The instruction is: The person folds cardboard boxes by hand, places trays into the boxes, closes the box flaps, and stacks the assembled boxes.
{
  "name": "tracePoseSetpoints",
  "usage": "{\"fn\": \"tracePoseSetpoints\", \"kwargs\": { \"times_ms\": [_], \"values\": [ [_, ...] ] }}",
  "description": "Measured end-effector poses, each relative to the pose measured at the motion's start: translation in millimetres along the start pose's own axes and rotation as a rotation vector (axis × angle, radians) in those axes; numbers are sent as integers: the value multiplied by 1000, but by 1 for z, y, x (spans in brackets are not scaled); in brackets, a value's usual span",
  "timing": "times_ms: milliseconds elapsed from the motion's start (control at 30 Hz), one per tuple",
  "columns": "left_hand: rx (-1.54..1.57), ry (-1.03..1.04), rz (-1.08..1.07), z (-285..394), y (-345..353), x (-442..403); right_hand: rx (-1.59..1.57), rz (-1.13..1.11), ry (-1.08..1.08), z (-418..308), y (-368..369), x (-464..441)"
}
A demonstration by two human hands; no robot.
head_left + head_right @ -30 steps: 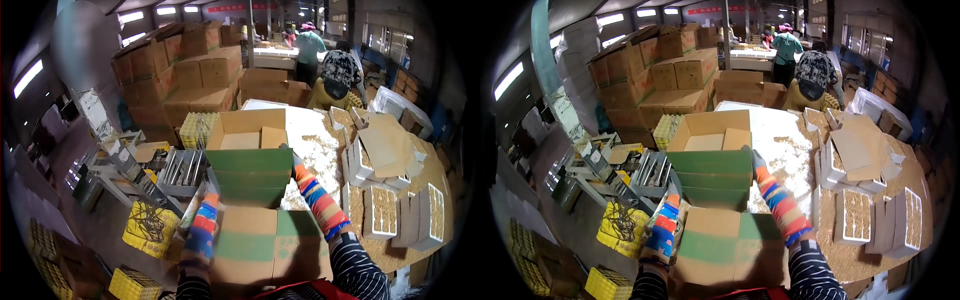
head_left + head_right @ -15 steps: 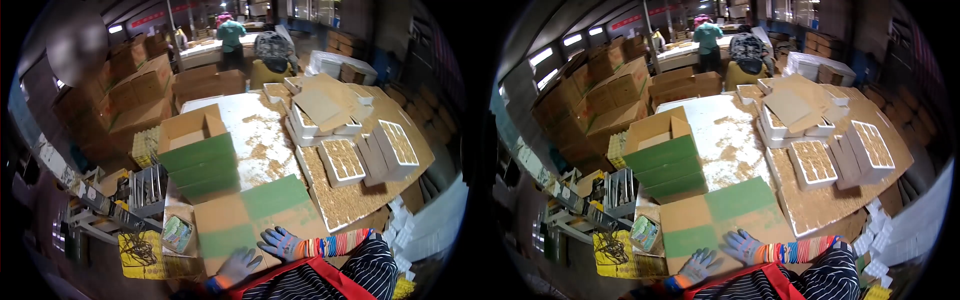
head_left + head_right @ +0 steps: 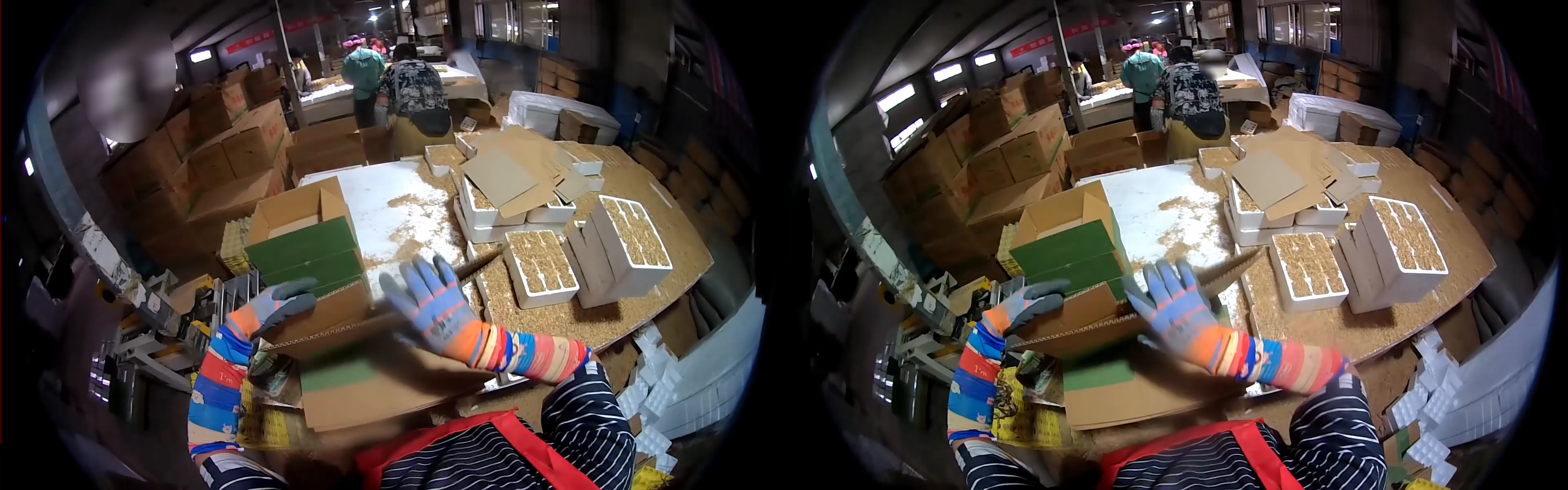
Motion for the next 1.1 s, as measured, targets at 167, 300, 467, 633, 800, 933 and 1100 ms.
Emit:
{"fn": "tracePoseSetpoints", "kwargs": {
  "times_ms": [167, 300, 467, 633, 800, 933, 1100],
  "values": [
    [-113, 35, 279, 33, 23, 24, -322, -114, -272, 13, 10, 38],
    [-257, 184, 338, 33, 31, 32, -269, -50, -134, 15, -8, 27],
    [-350, 262, 543, 45, 21, 38, -249, 124, 9, 8, -1, 19],
    [186, 111, 780, -1, -44, 76, -756, 112, -383, 33, -33, 26],
    [-282, 113, 444, -3, 58, 24, -1163, -370, -428, -10, -20, 24],
    [-640, 315, 39, -28, 76, 12, -1924, -644, -78, -14, 50, 13],
    [433, 203, 623, -58, 42, 24, -1049, -279, 50, 11, 54, 19]
  ]
}}
Point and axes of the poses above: each hand's wrist, its own x-axis away from the middle knuckle, its own y-axis out of the palm, z = x × y, the point moved 7 cm from there along -x, towards the middle knuckle, and after that the axes turned 7 degrees about x, right-handed, at the moved point
